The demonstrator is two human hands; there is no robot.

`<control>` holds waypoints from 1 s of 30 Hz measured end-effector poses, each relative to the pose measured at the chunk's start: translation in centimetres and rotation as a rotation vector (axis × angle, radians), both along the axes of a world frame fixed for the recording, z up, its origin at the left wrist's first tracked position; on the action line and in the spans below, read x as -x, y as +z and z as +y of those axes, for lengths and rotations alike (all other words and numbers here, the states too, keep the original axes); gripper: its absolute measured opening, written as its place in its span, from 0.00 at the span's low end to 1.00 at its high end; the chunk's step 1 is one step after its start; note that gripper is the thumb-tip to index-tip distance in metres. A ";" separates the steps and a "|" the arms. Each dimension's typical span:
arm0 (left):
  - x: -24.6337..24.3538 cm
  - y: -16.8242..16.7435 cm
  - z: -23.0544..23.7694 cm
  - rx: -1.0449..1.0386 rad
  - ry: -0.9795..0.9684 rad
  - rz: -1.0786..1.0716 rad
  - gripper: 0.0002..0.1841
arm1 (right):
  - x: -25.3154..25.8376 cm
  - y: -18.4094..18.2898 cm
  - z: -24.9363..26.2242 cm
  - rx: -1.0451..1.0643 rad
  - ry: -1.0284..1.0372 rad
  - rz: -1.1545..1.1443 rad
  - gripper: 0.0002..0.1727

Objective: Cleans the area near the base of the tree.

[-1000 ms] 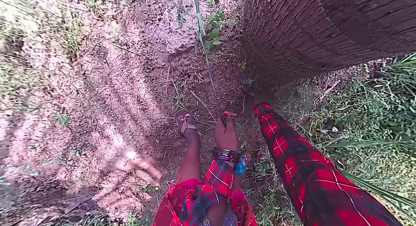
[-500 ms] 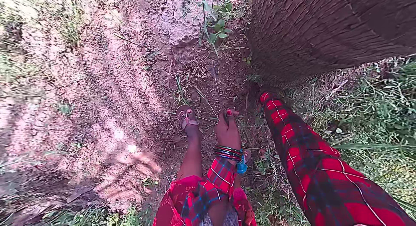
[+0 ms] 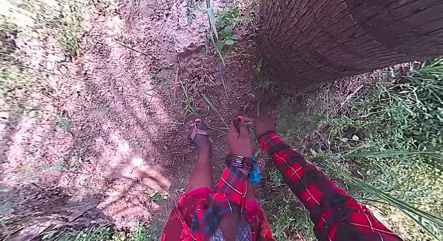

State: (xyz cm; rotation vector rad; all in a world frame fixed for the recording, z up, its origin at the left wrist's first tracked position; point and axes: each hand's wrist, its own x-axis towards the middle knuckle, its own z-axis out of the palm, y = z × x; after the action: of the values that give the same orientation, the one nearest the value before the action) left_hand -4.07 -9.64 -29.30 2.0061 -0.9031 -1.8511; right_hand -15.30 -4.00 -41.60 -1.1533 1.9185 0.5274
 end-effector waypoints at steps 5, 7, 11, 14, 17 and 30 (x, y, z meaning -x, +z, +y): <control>0.0 0.0 -0.1 -0.007 -0.027 0.001 0.18 | 0.7 -1.2 -6.5 0.240 0.188 -0.120 0.22; 0.0 0.0 0.0 -0.016 -0.017 0.019 0.18 | 2.1 -2.9 -8.7 0.308 0.239 -0.074 0.19; -0.1 0.1 -0.2 -0.047 -0.006 0.017 0.18 | 5.2 -4.5 -10.5 0.193 0.126 0.091 0.23; -0.1 -0.1 -0.2 -0.039 -0.022 0.001 0.19 | 5.4 -4.5 -10.1 0.048 -0.049 0.146 0.36; 0.0 -0.2 -0.1 -0.031 -0.038 -0.013 0.18 | 4.5 -4.0 -10.1 -0.104 -0.306 0.143 0.37; 0.8 0.0 0.4 -0.009 -0.069 -0.010 0.18 | -3.2 1.1 0.0 -0.104 -0.291 -0.143 0.28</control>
State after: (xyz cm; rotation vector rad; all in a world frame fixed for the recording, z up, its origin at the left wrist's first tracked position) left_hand -4.85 -9.24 -29.28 2.0159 -0.9802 -1.8861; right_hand -12.14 -3.98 -40.49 -0.8057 1.8696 0.3701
